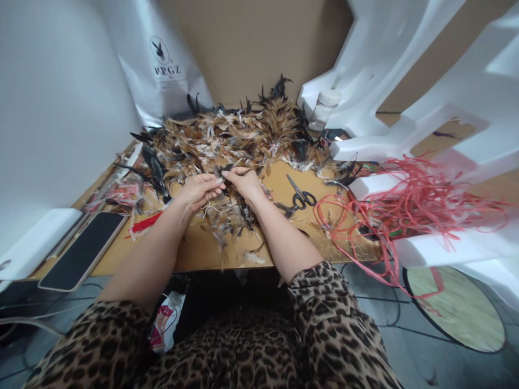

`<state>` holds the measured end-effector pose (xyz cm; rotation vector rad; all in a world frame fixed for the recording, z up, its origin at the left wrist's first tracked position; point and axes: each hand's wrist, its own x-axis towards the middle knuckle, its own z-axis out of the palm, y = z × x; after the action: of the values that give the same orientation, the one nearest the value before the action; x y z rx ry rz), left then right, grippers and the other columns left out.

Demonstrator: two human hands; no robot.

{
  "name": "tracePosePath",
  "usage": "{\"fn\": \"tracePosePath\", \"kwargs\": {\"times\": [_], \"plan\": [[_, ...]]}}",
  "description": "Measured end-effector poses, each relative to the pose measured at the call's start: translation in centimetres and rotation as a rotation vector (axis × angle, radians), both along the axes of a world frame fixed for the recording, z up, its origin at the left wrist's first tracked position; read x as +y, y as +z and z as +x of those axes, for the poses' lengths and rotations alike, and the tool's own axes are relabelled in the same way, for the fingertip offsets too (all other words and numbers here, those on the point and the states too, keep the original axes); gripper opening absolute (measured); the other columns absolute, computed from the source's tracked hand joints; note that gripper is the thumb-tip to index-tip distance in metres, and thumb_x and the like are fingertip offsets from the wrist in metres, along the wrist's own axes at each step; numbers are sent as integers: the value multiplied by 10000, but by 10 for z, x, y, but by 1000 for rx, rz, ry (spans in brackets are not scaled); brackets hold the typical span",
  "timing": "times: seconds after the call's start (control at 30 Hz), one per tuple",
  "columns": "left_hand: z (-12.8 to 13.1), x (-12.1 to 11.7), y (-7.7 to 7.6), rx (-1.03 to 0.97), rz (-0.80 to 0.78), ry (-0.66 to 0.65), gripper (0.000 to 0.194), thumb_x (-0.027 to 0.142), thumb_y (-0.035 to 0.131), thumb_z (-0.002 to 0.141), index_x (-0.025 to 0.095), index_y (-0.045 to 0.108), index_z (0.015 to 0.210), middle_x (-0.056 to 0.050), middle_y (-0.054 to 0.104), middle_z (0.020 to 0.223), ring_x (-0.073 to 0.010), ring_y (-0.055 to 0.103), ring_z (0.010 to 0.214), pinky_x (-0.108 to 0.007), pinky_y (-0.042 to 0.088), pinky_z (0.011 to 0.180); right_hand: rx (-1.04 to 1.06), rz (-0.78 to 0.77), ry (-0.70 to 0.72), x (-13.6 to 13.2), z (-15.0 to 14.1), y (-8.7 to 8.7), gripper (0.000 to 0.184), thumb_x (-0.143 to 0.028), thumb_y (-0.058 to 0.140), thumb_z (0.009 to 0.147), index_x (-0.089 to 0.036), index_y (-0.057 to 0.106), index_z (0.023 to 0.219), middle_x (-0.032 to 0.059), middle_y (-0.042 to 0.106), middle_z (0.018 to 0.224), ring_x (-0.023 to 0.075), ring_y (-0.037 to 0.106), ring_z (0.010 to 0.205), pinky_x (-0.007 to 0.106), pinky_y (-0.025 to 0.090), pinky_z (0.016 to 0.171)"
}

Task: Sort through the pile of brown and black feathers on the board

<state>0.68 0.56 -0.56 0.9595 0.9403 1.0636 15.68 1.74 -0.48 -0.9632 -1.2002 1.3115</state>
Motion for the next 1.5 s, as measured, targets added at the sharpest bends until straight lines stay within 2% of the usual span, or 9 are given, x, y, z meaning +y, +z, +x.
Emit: {"fn": "tracePosePath", "kwargs": {"times": [0.17, 0.3, 0.43, 0.6, 0.83, 0.93, 1.07, 1.3, 1.5], "plan": [[-7, 4, 7, -213, -39, 118, 59, 112, 674, 708, 105, 616, 699, -31, 675, 681, -39, 582, 502, -100, 438, 441, -10, 117, -98, -3, -1, 7, 197, -343, 693, 638, -154, 643, 659, -54, 523, 515, 45, 378, 465, 194, 300, 457], [-12, 6, 11, -331, -64, 188, 47, 100, 632, 748, 132, 608, 773, -13, 683, 764, -32, 598, 552, -92, 442, 449, 86, 62, -46, 0, 2, 8, 218, -363, 704, 638, -160, 624, 652, -69, 455, 449, 42, 352, 419, 188, 284, 417], [-11, 4, 12, -318, -62, 193, 56, 106, 643, 742, 131, 598, 766, -13, 680, 770, -30, 593, 540, -95, 438, 439, 322, -95, 35, 8, 11, 11, 237, -340, 741, 622, -168, 601, 707, -66, 510, 517, 35, 436, 442, 161, 358, 416], [-7, 2, 10, -235, -32, 147, 78, 111, 663, 720, 116, 586, 709, -31, 691, 757, -49, 608, 531, -114, 445, 441, 457, -282, 274, 9, 18, 16, 250, -401, 640, 755, -165, 616, 832, 29, 683, 763, 110, 644, 697, 220, 538, 599], [-7, 5, 4, -233, 12, 98, 91, 116, 675, 695, 120, 584, 699, -48, 710, 818, -69, 633, 574, -130, 453, 470, 428, -267, 328, 4, 17, 17, 128, -179, 607, 777, -137, 640, 893, 25, 697, 763, 63, 620, 633, 160, 516, 590], [-7, 4, 5, -240, 2, 83, 102, 120, 679, 691, 118, 578, 699, -53, 710, 835, -69, 631, 581, -133, 446, 469, 286, -191, 258, 3, 15, 16, 140, -244, 617, 769, -149, 646, 866, 26, 694, 766, 63, 591, 585, 164, 479, 525], [-6, 2, 9, -219, 49, 123, 128, 139, 700, 672, 117, 574, 687, -47, 707, 865, -66, 628, 594, -135, 443, 471, -124, 56, 84, 2, 11, 12, 171, -287, 554, 796, -145, 651, 796, -3, 633, 623, 52, 470, 467, 173, 363, 452], [-1, -5, 18, -156, 226, 156, 223, 215, 778, 576, 110, 600, 660, -59, 704, 821, -72, 628, 622, -133, 456, 508, -827, 435, 71, -5, 10, 12, 300, -276, 449, 839, -127, 610, 633, 11, 573, 569, 85, 445, 527, 219, 319, 550], [5, -9, 17, -110, 231, 81, 233, 224, 800, 546, 110, 613, 627, -42, 683, 661, -88, 630, 595, -150, 481, 546, -994, 481, 118, -11, 7, 13, 281, -244, 431, 843, -120, 677, 789, 67, 648, 697, 123, 501, 608, 245, 332, 601]]}}
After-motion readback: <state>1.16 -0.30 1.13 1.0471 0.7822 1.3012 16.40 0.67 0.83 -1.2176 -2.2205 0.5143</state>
